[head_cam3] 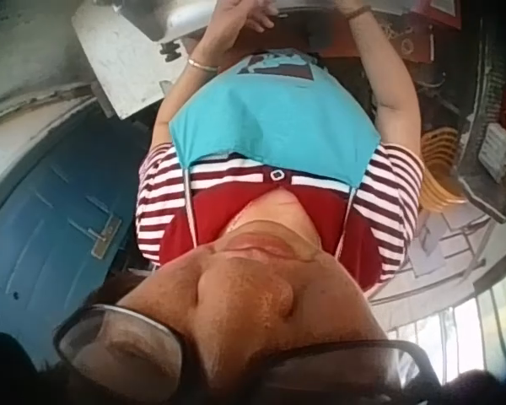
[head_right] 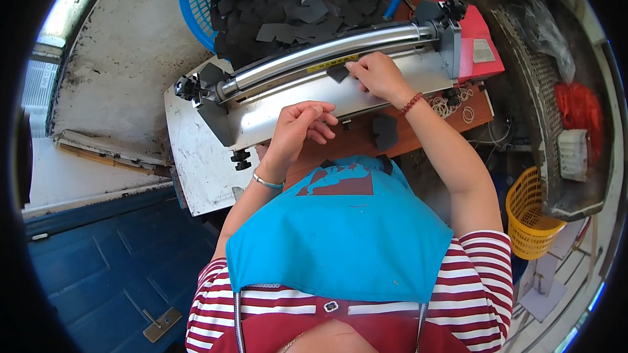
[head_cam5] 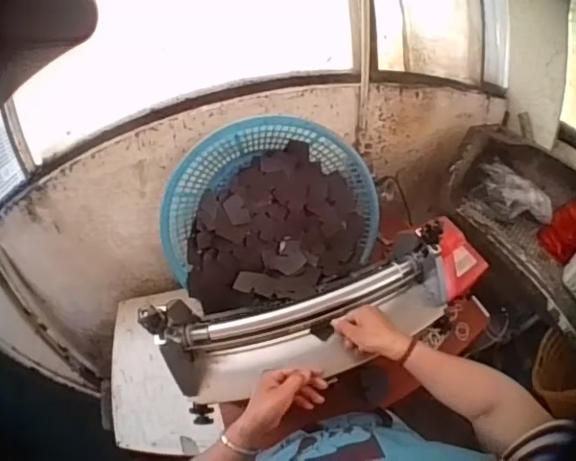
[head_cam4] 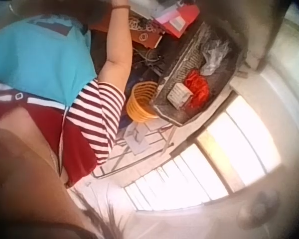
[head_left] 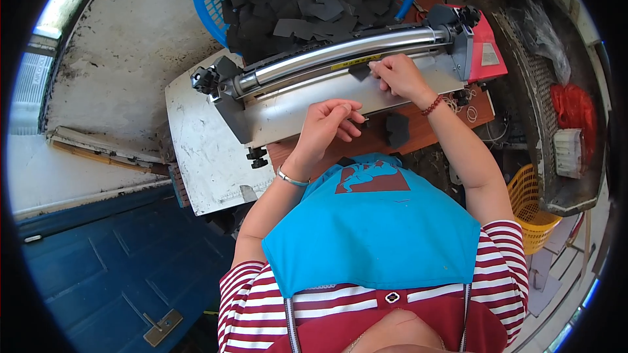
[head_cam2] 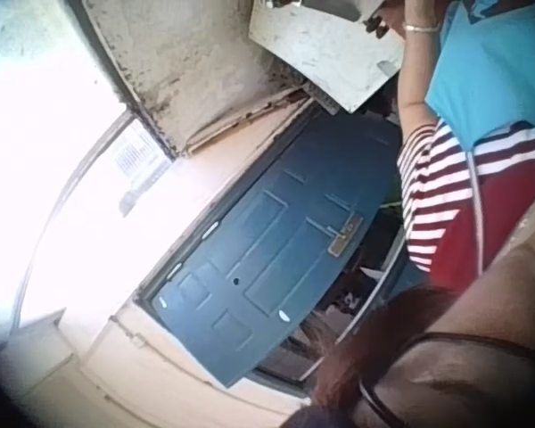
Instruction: Checking and sorting small black foam or rubber shoe components at a glue-rolling or splitting machine station.
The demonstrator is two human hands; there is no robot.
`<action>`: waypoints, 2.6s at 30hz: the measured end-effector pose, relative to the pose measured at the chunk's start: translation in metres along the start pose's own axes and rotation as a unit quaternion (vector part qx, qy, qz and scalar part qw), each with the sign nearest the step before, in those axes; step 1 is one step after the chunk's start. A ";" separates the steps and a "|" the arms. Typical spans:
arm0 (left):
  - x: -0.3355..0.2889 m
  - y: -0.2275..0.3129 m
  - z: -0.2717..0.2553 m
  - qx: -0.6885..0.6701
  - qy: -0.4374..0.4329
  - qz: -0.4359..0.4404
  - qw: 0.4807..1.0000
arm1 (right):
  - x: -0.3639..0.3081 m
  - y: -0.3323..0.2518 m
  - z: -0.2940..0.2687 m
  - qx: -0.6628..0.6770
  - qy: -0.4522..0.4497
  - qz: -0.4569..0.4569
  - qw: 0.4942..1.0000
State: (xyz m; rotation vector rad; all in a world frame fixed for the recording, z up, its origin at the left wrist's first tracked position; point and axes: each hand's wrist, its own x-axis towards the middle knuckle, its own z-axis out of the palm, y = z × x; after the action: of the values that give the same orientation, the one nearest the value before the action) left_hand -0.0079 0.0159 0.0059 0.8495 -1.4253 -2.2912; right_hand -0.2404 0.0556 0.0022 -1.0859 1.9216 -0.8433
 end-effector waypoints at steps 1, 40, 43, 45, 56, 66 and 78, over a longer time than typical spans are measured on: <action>0.001 0.001 0.005 -0.001 -0.011 -0.015 1.000 | -0.002 0.000 -0.003 -0.018 0.017 -0.048 0.999; 0.067 -0.131 0.078 0.108 -0.079 -0.251 0.959 | -0.098 0.172 0.061 -0.059 0.205 0.047 0.976; 0.064 -0.127 0.077 0.105 -0.084 -0.259 0.956 | -0.092 0.187 0.061 0.041 0.179 0.069 0.981; 0.061 -0.124 0.077 0.077 -0.082 -0.275 0.955 | -0.092 0.183 0.057 0.058 0.171 0.065 0.981; 0.060 -0.133 0.078 0.077 -0.015 -0.139 0.987 | -0.101 0.179 0.047 0.286 0.168 0.074 0.940; 0.053 -0.096 0.094 0.028 -0.024 -0.027 0.999 | -0.138 0.119 0.019 0.057 0.180 -0.067 0.980; 0.047 -0.035 0.094 0.003 -0.070 -0.048 0.996 | -0.137 0.091 -0.001 0.530 0.015 -0.042 0.847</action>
State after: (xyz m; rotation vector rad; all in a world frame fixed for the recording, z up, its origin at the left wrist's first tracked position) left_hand -0.1019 0.0721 -0.0094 0.7883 -1.4802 -2.4624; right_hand -0.2290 0.2165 -0.0322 -0.4446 1.0783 -1.6794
